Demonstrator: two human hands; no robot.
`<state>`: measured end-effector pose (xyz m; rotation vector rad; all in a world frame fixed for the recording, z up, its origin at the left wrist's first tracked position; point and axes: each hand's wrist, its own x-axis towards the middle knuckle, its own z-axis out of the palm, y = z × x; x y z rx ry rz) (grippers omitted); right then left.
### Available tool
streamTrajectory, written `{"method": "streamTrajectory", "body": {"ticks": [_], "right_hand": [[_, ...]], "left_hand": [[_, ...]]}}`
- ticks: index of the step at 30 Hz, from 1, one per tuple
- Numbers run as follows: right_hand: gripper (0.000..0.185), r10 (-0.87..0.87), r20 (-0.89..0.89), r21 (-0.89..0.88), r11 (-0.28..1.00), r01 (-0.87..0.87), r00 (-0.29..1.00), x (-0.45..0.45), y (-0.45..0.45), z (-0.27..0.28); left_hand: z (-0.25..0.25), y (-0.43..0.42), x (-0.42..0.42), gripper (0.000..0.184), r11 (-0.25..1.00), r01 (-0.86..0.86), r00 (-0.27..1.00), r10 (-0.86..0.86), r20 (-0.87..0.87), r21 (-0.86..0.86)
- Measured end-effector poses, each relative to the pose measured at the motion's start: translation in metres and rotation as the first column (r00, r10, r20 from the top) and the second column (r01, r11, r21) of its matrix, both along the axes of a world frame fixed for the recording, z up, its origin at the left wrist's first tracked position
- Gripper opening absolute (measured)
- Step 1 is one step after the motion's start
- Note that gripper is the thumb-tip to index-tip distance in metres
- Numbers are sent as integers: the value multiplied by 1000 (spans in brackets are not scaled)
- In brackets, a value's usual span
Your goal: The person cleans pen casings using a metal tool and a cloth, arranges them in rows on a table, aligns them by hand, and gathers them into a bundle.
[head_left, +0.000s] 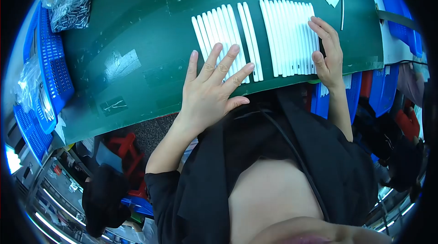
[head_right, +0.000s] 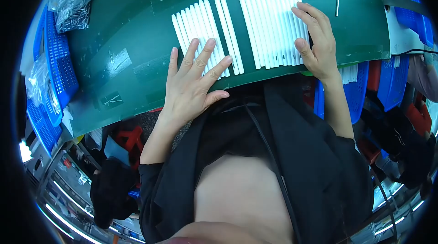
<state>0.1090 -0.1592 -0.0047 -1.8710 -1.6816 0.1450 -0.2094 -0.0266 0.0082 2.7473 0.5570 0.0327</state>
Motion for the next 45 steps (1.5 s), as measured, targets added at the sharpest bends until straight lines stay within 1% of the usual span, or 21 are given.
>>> {"method": "streamTrajectory", "body": {"ticks": [4, 7, 16, 28, 32, 37, 45], "right_hand": [[62, -2, -7, 9, 1000, 2, 1000, 0, 2, -1], [60, -5, -6, 11, 1000, 5, 1000, 1, 1, -2], [56, -6, -38, 23, 1000, 7, 999, 3, 2, 0], [50, -13, -79, 35, 999, 16, 997, 5, 1, -1], [49, -11, -90, 44, 999, 15, 996, 5, 1, 0], [48, -8, -97, 50, 999, 13, 995, 5, 1, -1], [47, -7, -75, 48, 999, 11, 997, 6, 1, -2]], "left_hand": [[1, 5, -3, 81, 1000, 17, 1000, -16, -24, 14], [-2, 2, 11, 86, 998, 37, 999, -35, 35, -52], [-4, -10, 46, 89, 994, 75, 994, -68, 89, -76], [1, -16, 62, 87, 993, 84, 993, -77, 85, -88], [4, -19, 62, 84, 994, 82, 994, -77, 75, -72], [0, -18, 49, 77, 999, 43, 999, -43, 28, -18], [1, -9, 22, 73, 1000, 5, 1000, -5, -27, -6]]}}
